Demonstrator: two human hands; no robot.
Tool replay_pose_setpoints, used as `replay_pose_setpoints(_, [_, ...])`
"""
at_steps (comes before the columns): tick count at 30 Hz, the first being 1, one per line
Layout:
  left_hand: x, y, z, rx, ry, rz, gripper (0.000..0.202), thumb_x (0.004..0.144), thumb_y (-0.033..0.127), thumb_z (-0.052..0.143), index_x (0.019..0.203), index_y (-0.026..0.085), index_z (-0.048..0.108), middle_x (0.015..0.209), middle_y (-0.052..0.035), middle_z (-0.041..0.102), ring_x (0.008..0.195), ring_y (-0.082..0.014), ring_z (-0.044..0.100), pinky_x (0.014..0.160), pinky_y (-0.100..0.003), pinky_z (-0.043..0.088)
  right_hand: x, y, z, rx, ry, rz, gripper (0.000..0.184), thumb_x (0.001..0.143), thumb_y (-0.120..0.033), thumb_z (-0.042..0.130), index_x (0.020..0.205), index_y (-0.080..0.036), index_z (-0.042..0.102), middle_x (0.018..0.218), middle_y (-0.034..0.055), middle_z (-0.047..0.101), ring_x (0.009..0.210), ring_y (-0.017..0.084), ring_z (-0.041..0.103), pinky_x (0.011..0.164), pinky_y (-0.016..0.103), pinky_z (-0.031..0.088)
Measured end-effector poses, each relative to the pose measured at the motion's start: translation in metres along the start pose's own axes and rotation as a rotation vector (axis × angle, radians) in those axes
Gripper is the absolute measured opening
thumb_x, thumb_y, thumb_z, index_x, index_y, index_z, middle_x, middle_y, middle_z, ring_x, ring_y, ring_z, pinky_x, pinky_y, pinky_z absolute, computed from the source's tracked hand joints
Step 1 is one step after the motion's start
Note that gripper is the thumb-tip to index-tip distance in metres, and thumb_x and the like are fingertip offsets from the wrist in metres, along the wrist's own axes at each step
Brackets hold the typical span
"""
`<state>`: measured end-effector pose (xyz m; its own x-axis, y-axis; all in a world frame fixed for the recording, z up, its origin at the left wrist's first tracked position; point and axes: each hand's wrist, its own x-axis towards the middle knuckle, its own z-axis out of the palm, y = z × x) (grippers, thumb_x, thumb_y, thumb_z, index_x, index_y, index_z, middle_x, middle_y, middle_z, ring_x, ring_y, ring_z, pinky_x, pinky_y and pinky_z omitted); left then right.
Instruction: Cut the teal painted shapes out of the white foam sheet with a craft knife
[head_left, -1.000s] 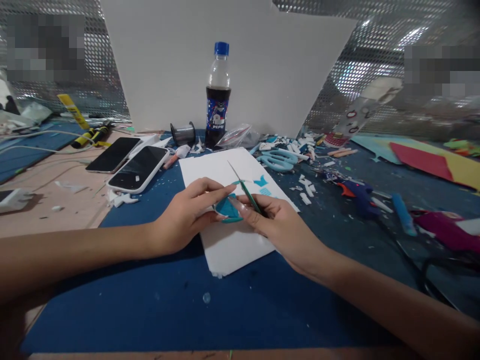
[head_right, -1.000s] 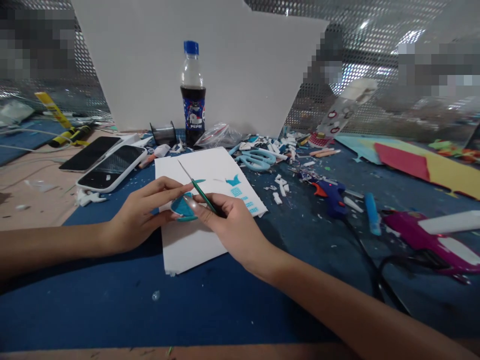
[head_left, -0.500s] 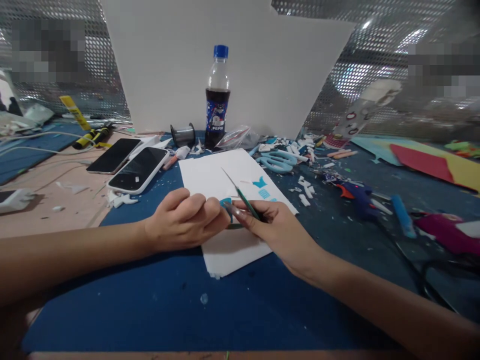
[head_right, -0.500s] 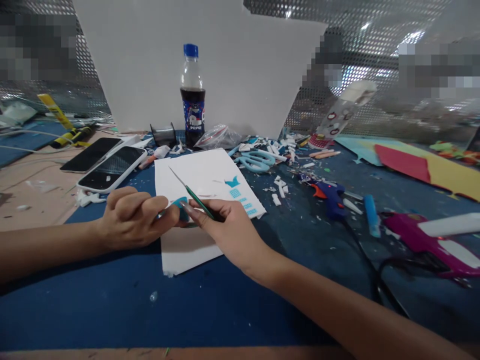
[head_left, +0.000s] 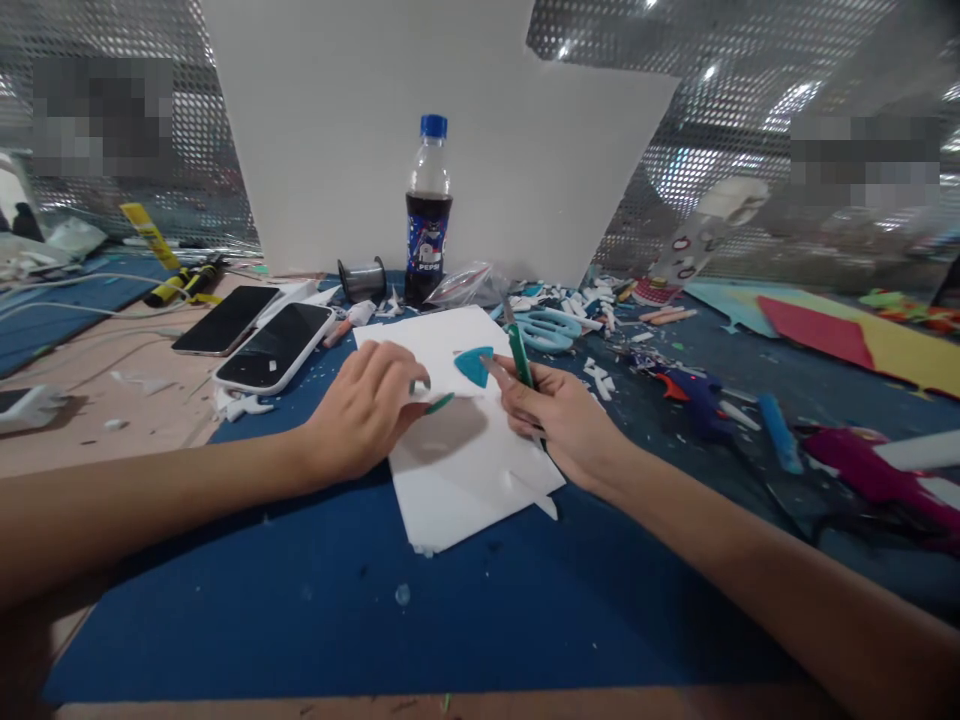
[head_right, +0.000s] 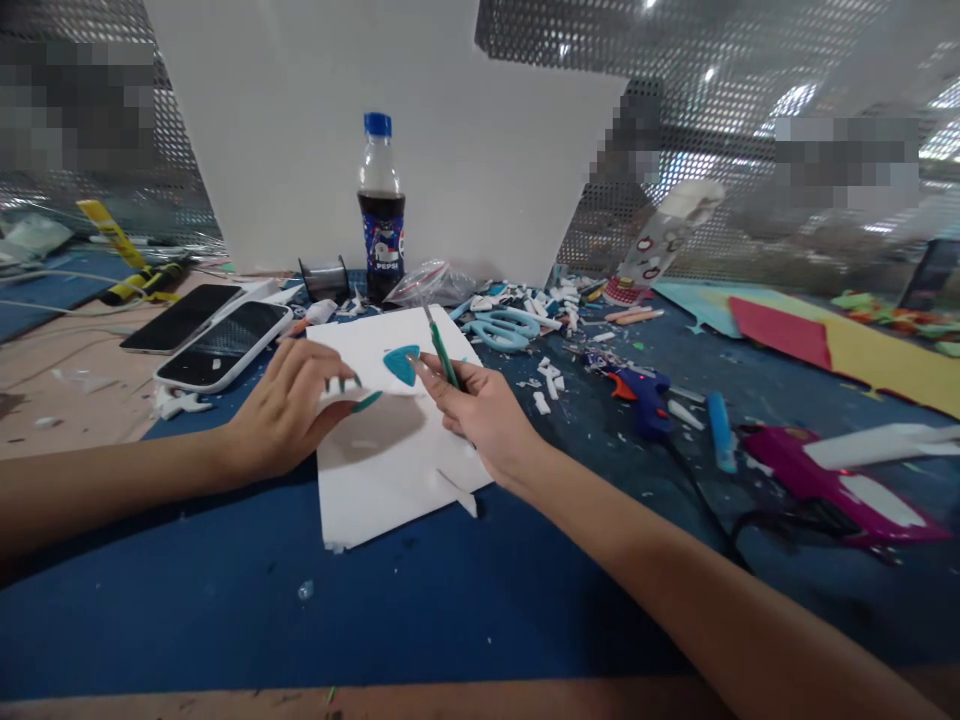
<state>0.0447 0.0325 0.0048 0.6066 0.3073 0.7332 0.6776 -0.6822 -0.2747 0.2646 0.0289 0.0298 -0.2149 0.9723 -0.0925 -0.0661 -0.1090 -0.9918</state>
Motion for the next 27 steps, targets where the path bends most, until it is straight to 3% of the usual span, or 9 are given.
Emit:
replay_pose_setpoints(4, [-0.005, -0.009, 0.015, -0.338, -0.047, -0.313, 0.054, 0.084, 0.037, 0.063, 0.123, 0.011, 0.036, 0.117, -0.0194, 0.051, 0.110, -0.0314, 0.049, 0.088, -0.048, 0.046, 0.003, -0.003, -0.001, -0.017, -0.078, 0.057, 0.039, 0.068, -0.044, 0.078, 0.096, -0.018, 0.069, 0.052, -0.0086, 0.026, 0.048, 0.007, 0.016, 0.046, 0.028, 0.014])
replay_pose_setpoints(8, [-0.001, -0.010, 0.016, -0.550, -0.066, -0.383, 0.068, 0.079, 0.034, 0.072, 0.132, 0.017, 0.031, 0.131, -0.0179, 0.051, 0.124, -0.0311, 0.048, 0.101, -0.049, 0.041, 0.002, -0.005, 0.002, -0.026, -0.109, 0.119, 0.041, 0.065, -0.045, 0.080, 0.095, -0.019, 0.069, 0.054, -0.0078, 0.028, 0.048, 0.007, 0.019, 0.046, 0.027, 0.015])
replay_pose_setpoints(11, [0.005, -0.007, 0.014, -0.693, -0.061, -0.390, 0.070, 0.079, 0.033, 0.072, 0.134, 0.018, 0.031, 0.129, -0.0174, 0.057, 0.126, -0.0303, 0.049, 0.104, -0.049, 0.040, 0.002, -0.004, 0.002, -0.064, -0.130, 0.124, 0.041, 0.064, -0.049, 0.079, 0.091, -0.019, 0.069, 0.054, -0.0075, 0.028, 0.049, 0.007, 0.018, 0.047, 0.027, 0.014])
replay_pose_setpoints(16, [0.009, -0.003, 0.013, -0.891, -0.052, -0.459, 0.064, 0.081, 0.037, 0.070, 0.131, 0.018, 0.037, 0.123, -0.0152, 0.062, 0.117, -0.0279, 0.058, 0.095, -0.041, 0.051, 0.003, -0.003, 0.003, -0.105, -0.126, 0.138, 0.043, 0.065, -0.050, 0.077, 0.095, -0.019, 0.067, 0.053, -0.0082, 0.029, 0.049, 0.007, 0.018, 0.048, 0.028, 0.012])
replay_pose_setpoints(22, [0.010, -0.003, 0.015, -0.914, -0.013, -0.509, 0.059, 0.077, 0.034, 0.073, 0.125, 0.016, 0.043, 0.115, -0.0133, 0.067, 0.110, -0.0266, 0.063, 0.095, -0.040, 0.052, 0.001, -0.008, 0.009, -0.113, -0.160, 0.151, 0.046, 0.062, -0.046, 0.080, 0.096, -0.017, 0.068, 0.051, -0.0089, 0.026, 0.049, 0.007, 0.015, 0.047, 0.028, 0.009])
replay_pose_setpoints(27, [0.008, -0.004, 0.016, -0.924, 0.020, -0.541, 0.057, 0.076, 0.034, 0.074, 0.122, 0.016, 0.045, 0.115, -0.0135, 0.066, 0.105, -0.0267, 0.066, 0.093, -0.040, 0.053, 0.000, -0.008, 0.010, -0.088, -0.171, 0.146, 0.040, 0.069, -0.043, 0.077, 0.097, -0.017, 0.068, 0.051, -0.0092, 0.024, 0.048, 0.007, 0.014, 0.047, 0.028, 0.009])
